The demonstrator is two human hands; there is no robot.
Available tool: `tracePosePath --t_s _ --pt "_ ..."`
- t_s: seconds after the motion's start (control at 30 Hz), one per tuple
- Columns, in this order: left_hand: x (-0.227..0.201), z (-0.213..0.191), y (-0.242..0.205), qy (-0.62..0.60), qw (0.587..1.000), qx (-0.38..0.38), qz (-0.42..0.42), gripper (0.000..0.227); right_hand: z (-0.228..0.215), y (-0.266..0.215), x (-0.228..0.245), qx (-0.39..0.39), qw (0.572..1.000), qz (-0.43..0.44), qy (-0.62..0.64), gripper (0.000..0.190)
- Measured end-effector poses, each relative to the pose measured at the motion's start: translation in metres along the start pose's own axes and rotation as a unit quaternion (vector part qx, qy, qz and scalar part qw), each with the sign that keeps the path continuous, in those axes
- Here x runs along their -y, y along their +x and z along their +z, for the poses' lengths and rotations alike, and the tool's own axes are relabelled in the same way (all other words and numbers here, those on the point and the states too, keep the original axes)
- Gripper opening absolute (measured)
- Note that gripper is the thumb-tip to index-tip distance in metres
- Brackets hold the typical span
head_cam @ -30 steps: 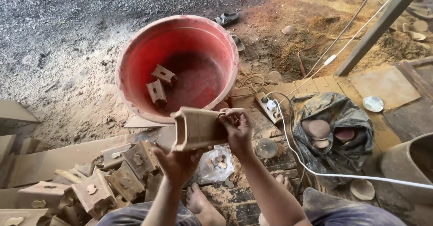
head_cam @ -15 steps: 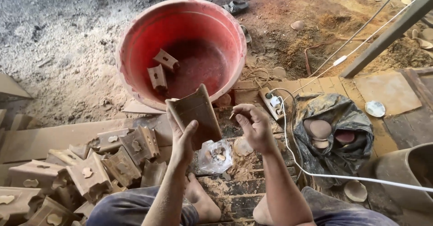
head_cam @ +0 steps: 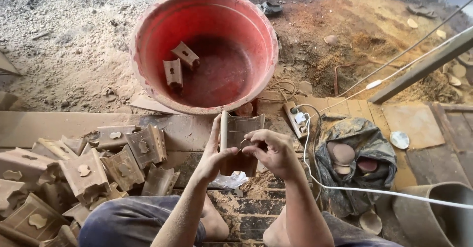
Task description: Applying glue to small decorative wooden components and placing them into a red bucket.
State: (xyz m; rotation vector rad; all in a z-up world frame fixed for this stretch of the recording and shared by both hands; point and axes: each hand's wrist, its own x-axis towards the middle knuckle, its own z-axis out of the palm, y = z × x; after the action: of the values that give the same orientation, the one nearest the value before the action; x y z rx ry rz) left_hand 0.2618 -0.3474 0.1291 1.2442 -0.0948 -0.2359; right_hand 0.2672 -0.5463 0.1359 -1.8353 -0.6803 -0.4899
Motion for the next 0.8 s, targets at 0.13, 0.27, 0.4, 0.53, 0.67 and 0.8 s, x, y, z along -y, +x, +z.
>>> tracePosePath --t_s 0.13,0.27,0.4,0.53,0.67,0.8 --pt "-0.005 0.005 -0.002 -0.073 0.997 0.022 0.02 0.113 0.006 0.003 -0.003 -0.025 0.996 -0.051 -0.07 0.021" --pt "-0.021 0.011 -0.01 -0.078 0.996 0.011 0.03 0.114 0.008 -0.007 -0.015 -0.052 0.988 -0.072 -0.127 0.026" --pt "-0.023 0.009 -0.013 -0.064 0.997 -0.012 0.039 0.115 0.0 -0.007 -0.002 -0.035 0.996 -0.016 -0.084 0.048" --pt "-0.02 0.005 -0.013 -0.042 0.997 -0.039 0.051 0.115 0.003 -0.01 -0.005 0.026 0.983 -0.026 -0.181 0.042" --pt "-0.006 -0.003 -0.009 -0.031 0.997 -0.057 0.048 0.115 0.014 -0.005 0.021 0.023 0.979 -0.03 -0.203 0.033" --pt "0.014 -0.011 -0.004 -0.003 0.993 -0.105 0.06 0.119 0.032 -0.015 0.009 -0.02 0.984 -0.001 -0.18 0.024"
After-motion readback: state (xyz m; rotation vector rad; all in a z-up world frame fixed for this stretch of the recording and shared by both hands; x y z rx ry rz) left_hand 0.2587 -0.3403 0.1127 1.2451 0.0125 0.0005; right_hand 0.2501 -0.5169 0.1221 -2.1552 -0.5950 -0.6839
